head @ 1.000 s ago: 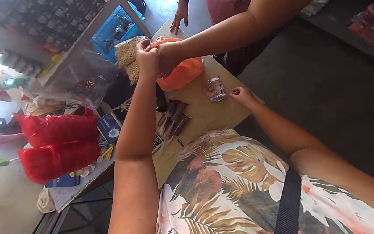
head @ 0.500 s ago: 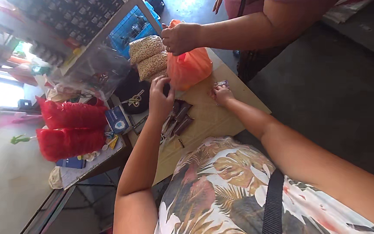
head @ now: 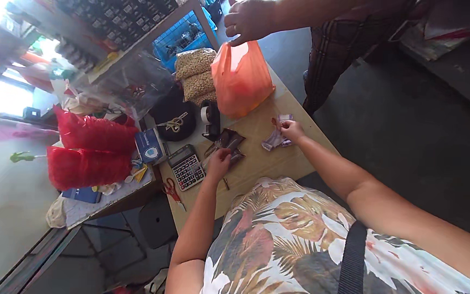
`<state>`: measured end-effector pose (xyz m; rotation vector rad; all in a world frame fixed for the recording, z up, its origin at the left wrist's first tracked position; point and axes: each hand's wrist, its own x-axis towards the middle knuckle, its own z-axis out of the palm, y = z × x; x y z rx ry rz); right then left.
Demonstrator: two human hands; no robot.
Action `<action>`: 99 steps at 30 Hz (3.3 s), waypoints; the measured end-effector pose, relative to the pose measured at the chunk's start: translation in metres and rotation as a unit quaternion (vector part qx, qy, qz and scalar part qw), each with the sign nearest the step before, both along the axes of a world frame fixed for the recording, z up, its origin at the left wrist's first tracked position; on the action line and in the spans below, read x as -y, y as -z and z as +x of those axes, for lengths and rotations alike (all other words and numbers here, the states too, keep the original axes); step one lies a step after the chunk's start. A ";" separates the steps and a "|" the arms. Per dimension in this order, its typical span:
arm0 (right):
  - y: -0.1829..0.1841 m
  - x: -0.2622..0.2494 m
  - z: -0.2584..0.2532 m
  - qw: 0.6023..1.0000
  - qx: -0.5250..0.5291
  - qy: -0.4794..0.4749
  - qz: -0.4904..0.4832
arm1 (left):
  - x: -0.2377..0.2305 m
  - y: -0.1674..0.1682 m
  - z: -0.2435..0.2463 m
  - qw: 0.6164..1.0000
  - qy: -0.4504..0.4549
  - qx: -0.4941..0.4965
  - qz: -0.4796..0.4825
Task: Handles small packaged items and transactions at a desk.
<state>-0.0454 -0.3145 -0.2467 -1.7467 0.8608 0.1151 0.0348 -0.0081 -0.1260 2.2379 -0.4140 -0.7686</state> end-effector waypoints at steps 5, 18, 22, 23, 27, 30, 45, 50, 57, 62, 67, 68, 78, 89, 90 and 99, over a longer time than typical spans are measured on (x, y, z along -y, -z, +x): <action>0.004 -0.010 -0.021 0.998 -0.003 0.032 0.059 | 0.046 0.019 -0.005 0.997 0.058 -0.049 0.015; 0.026 -0.017 -0.029 0.999 0.016 0.017 0.036 | 0.100 0.008 0.011 0.998 0.048 0.003 -0.036; 0.014 -0.025 -0.029 0.995 0.026 0.048 0.082 | 0.100 0.033 0.010 0.998 0.019 -0.058 -0.011; 0.010 -0.026 -0.030 0.994 0.029 0.050 0.091 | 0.101 0.042 0.007 0.996 0.009 -0.085 -0.014; -0.003 -0.034 -0.035 0.999 0.046 0.009 0.021 | 0.125 0.049 -0.013 0.969 -0.048 -0.243 -0.022; -0.015 -0.046 -0.039 0.994 0.073 -0.042 -0.067 | 0.144 0.043 -0.023 0.946 -0.070 -0.315 -0.020; -0.019 -0.046 -0.049 0.974 0.060 0.020 0.217 | 0.148 0.057 -0.019 0.952 -0.159 -0.257 0.045; -0.022 -0.030 -0.049 0.932 0.043 0.167 0.320 | 0.123 0.059 -0.010 0.967 -0.161 -0.196 0.030; -0.023 0.000 -0.053 0.992 -0.034 0.076 0.091 | 0.064 0.043 -0.012 0.978 -0.169 -0.109 -0.053; -0.028 0.008 -0.053 0.997 -0.067 0.028 -0.029 | 0.034 0.033 -0.018 0.964 -0.223 -0.075 -0.121; -0.022 0.006 -0.047 0.991 -0.122 -0.002 -0.055 | 0.019 0.036 -0.026 0.954 -0.261 -0.025 -0.149; -0.022 0.005 -0.045 0.989 -0.134 -0.010 -0.055 | 0.016 0.038 -0.028 0.952 -0.264 -0.023 -0.154; -0.008 -0.010 -0.026 0.986 -0.133 -0.037 -0.098 | 0.007 0.036 -0.039 0.958 -0.275 -0.029 -0.078; -0.006 0.001 -0.036 0.999 -0.014 0.048 0.015 | 0.018 0.046 -0.033 0.981 -0.175 0.030 -0.077; -0.006 -0.002 -0.038 0.991 -0.003 0.102 0.088 | 0.022 0.045 -0.032 0.982 -0.168 0.024 -0.081; 0.015 -0.049 -0.067 0.880 0.051 0.371 0.292 | 0.071 0.044 -0.025 0.974 -0.130 -0.094 -0.161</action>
